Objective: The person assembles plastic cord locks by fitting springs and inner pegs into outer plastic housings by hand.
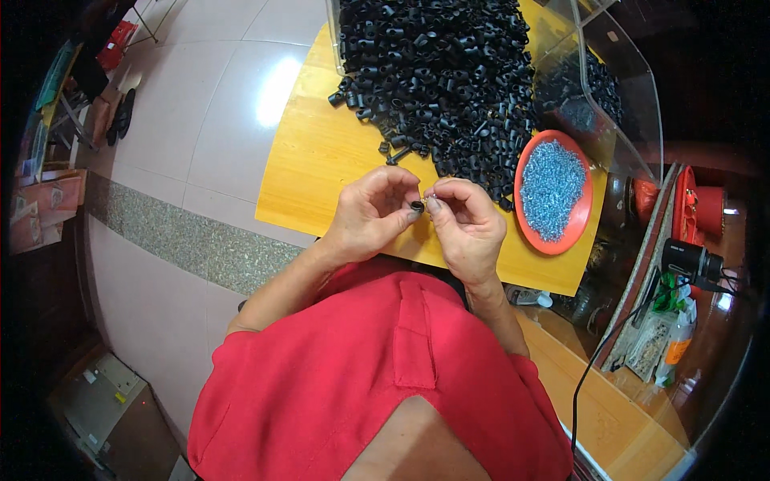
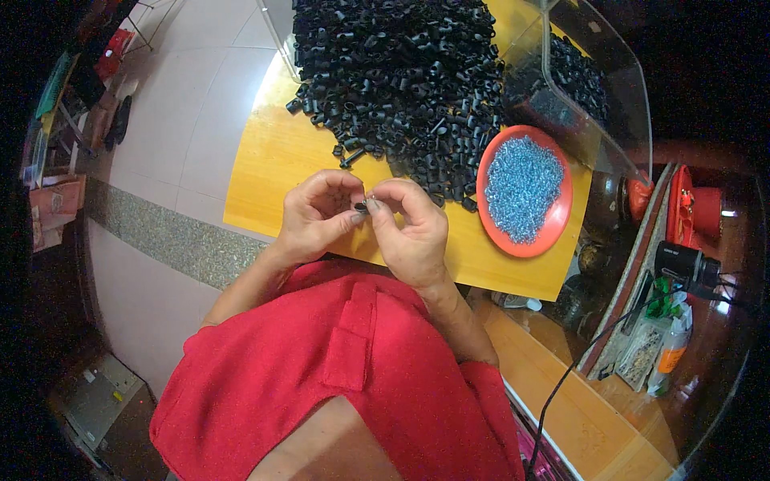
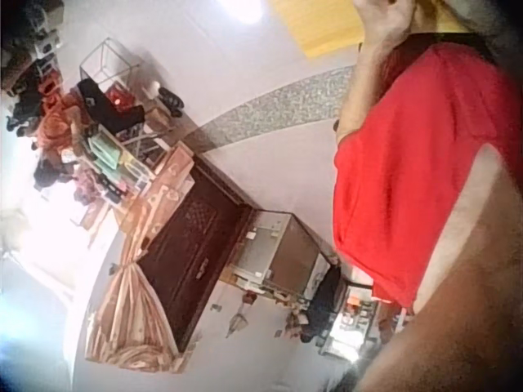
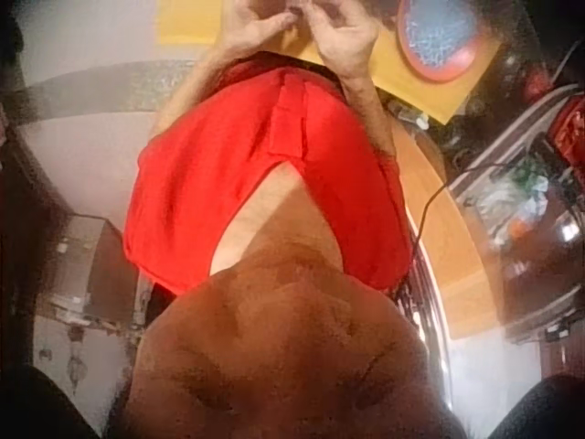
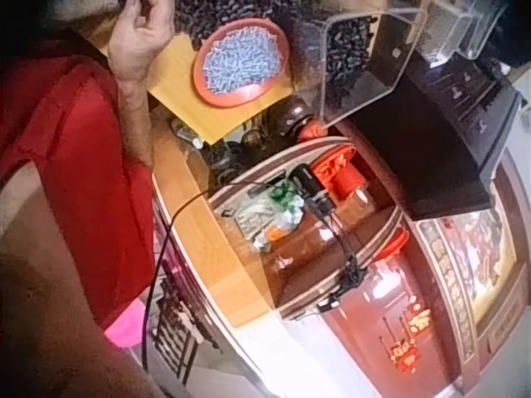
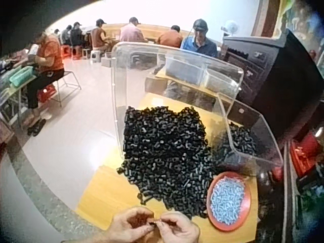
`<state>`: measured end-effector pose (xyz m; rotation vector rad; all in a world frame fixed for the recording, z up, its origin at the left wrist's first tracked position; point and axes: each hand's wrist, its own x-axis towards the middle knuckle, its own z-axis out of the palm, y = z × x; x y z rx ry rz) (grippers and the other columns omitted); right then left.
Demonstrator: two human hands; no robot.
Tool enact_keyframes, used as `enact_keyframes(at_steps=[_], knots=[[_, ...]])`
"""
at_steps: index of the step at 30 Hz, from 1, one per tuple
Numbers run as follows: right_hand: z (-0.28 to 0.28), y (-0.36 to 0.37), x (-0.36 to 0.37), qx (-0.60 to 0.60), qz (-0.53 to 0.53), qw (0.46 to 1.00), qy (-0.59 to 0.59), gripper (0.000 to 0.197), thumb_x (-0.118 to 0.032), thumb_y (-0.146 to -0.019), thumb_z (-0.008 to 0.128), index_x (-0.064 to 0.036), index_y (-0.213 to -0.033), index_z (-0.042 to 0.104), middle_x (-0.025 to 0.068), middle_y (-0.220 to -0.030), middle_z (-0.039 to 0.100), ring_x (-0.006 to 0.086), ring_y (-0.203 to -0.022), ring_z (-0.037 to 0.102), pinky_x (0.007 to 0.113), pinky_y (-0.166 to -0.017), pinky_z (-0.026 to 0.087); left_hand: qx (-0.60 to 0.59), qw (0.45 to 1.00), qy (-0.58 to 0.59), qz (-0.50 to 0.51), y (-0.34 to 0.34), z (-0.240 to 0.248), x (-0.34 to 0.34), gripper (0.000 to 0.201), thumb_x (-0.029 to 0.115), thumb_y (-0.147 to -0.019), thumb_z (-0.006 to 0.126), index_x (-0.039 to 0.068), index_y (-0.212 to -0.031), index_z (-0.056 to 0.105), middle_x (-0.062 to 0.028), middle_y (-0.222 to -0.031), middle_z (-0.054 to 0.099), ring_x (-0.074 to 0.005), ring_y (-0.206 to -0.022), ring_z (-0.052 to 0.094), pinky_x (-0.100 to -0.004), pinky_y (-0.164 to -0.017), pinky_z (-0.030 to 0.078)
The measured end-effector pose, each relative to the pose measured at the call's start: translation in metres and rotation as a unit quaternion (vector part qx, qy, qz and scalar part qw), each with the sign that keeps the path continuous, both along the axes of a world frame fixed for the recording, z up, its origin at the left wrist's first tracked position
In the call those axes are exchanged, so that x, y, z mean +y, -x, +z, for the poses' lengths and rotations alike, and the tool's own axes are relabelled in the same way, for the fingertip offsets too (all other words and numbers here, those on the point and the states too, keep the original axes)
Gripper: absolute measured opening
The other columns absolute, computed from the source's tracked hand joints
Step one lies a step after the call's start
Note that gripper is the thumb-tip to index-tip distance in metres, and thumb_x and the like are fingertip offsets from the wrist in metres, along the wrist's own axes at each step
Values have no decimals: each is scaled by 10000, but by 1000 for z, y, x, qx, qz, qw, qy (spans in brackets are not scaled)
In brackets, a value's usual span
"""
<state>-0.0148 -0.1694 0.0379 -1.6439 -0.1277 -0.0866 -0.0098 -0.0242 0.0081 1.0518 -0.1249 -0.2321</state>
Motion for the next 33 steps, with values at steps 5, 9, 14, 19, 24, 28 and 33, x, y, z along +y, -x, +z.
enact_keyframes(at_steps=[5, 9, 14, 19, 24, 28, 33], knots=[[6, -8, 1, -106, 60, 979, 161, 151, 97, -728, 578, 16, -854, 567, 80, -839, 584, 128, -736, 550, 229, -664, 448, -24, 997, -74, 10, -1, -6, 7, 295, -92, -731, 575, -20, -1008, 504, -38, -860, 525, -89, -795, 513, -203, -696, 442], [2, -11, 6, -123, 74, 974, 175, 159, 80, -681, 608, 10, -818, 567, 124, -809, 577, 248, -707, 577, 298, -621, 463, -24, 992, -122, 6, -3, -3, 14, 279, -87, -731, 581, -19, -994, 516, -29, -830, 528, -82, -754, 515, -200, -659, 446], [9, -15, 10, -134, 121, 956, 232, 199, 48, -664, 631, 14, -855, 585, 144, -837, 571, 275, -758, 573, 330, -650, 467, -59, 985, -153, 46, -5, -14, 22, 267, -73, -732, 594, -8, -983, 526, -17, -812, 536, -72, -699, 512, -194, -609, 443], [13, -32, 11, -107, 94, 957, 251, 242, 26, -677, 630, 20, -916, 591, 158, -868, 571, 281, -768, 570, 325, -654, 469, -21, 996, -71, 52, -7, -13, 32, 264, -70, -733, 606, -1, -976, 529, -18, -836, 546, -77, -728, 517, -199, -647, 442], [7, -63, 29, -237, 97, 880, 399, 154, 3, -656, 595, -29, -804, 572, 103, -742, 517, 280, -716, 519, 355, -616, 448, 30, 998, -3, 58, -12, -12, 36, 275, -75, -728, 616, -9, -983, 535, -32, -864, 559, -84, -778, 532, -213, -706, 450], [-4, -65, 42, -231, 114, 832, 492, 57, -26, -647, 542, -37, -692, 509, 104, -706, 486, 272, -700, 489, 350, -585, 445, 34, 996, 18, 79, -14, -10, 36, 244, -82, -734, 606, -19, -965, 560, -39, -877, 566, -98, -786, 544, -221, -715, 458], [-4, -66, 44, -226, 118, 817, 518, 60, -48, -640, 555, -45, -689, 521, 101, -710, 491, 270, -705, 492, 352, -581, 442, 4, 998, 21, 63, -18, -12, 38, 191, -87, -736, 593, -29, -917, 583, -54, -898, 566, -114, -810, 543, -230, -735, 454]])
